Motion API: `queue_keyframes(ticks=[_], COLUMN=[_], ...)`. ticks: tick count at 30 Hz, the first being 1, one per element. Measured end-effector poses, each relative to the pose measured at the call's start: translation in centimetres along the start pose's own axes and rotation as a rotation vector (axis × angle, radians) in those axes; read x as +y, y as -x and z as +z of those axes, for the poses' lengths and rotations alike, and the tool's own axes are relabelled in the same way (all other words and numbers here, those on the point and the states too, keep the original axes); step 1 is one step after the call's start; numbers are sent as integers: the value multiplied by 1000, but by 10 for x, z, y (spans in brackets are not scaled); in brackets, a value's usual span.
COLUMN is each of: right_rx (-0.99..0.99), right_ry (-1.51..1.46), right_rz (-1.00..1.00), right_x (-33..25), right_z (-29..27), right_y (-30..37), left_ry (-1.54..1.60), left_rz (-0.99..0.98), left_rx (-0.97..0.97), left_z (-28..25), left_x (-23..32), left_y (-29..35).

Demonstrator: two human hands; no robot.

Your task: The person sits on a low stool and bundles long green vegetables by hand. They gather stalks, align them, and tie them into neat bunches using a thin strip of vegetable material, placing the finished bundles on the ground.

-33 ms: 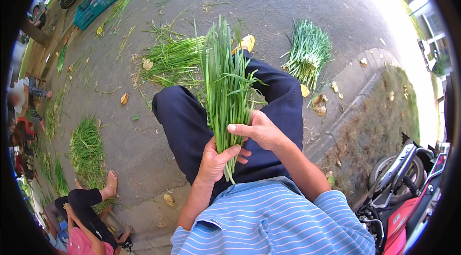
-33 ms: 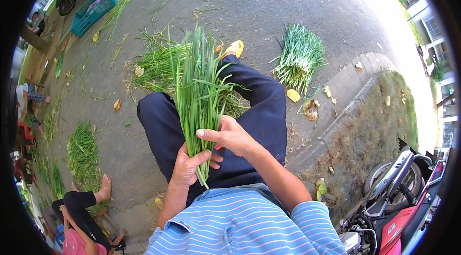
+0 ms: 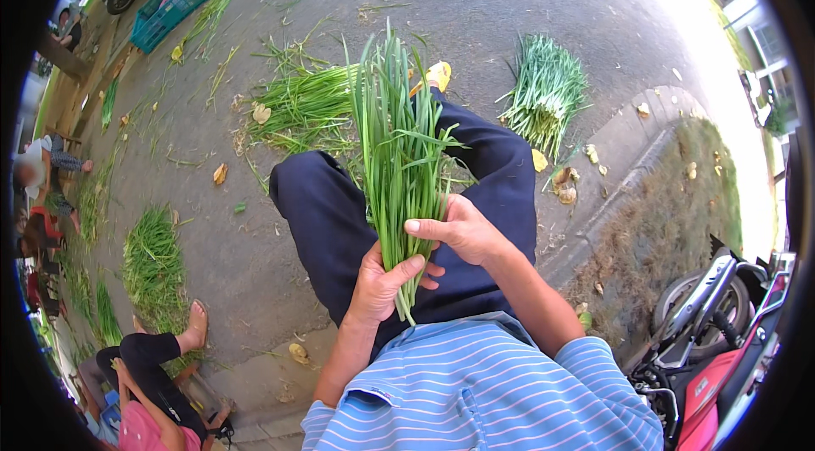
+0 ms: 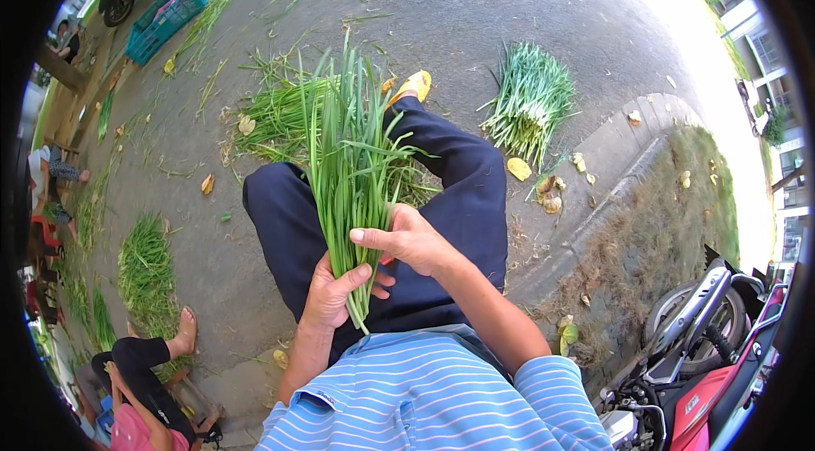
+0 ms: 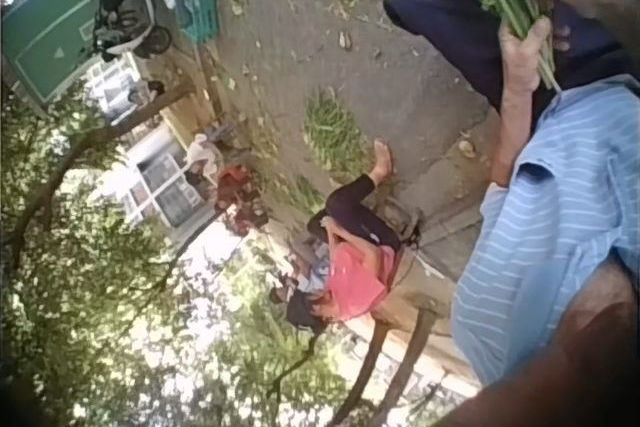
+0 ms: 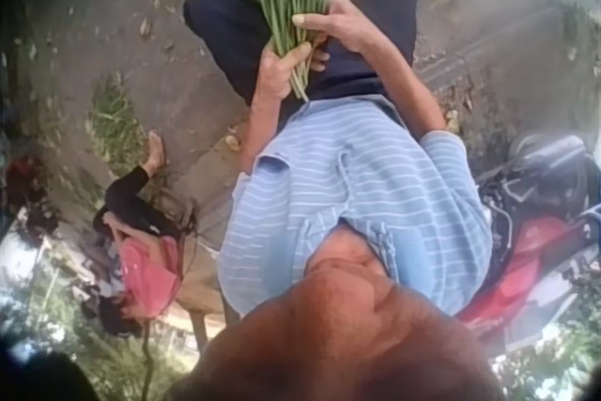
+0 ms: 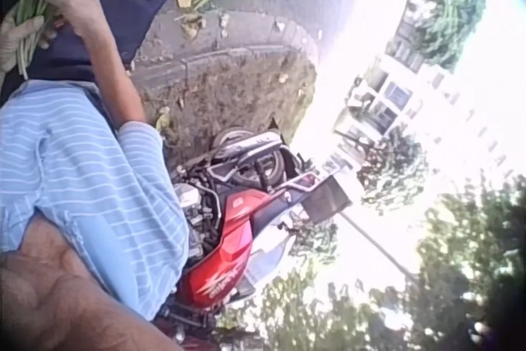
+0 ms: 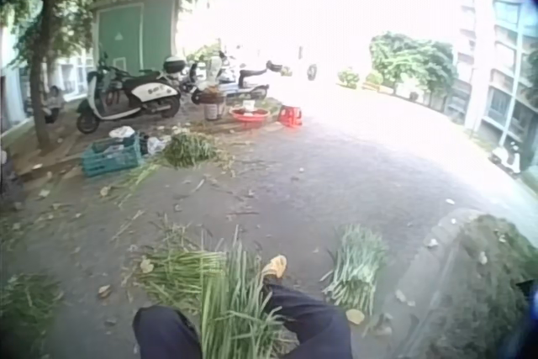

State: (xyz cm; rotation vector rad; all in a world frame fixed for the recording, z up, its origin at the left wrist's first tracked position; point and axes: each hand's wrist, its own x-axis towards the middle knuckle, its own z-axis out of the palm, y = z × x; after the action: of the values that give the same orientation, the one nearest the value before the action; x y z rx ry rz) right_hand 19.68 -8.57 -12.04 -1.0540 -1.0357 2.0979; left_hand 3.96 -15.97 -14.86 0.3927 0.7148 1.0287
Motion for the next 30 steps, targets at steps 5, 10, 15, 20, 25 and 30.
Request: queue_keyframes(ticks=[5, 10, 15, 20, 25, 30], right_rx=[-150, -188, -53, -101, -76, -69], right_ry=[-31, -89, -25, -48, -26, -39], right_rz=[-6, -35, -50, -21, -56, -15], right_x=[4, 3, -2, 7, 6, 8], right_z=[-15, -14, 0, -13, -1, -4], right_y=[2, 1, 2, 0, -1, -3], left_ry=[185, 102, -14, 103, 65, 128], left_rz=[-147, -122, -61, -140, -253, -288], left_rx=[-111, -107, -9, -86, -211, -304], left_z=[-2, -2, -2, 5, -5, -11], left_x=[10, 10, 3, 11, 10, 9], left_y=[5, 3, -1, 0, -5, -9])
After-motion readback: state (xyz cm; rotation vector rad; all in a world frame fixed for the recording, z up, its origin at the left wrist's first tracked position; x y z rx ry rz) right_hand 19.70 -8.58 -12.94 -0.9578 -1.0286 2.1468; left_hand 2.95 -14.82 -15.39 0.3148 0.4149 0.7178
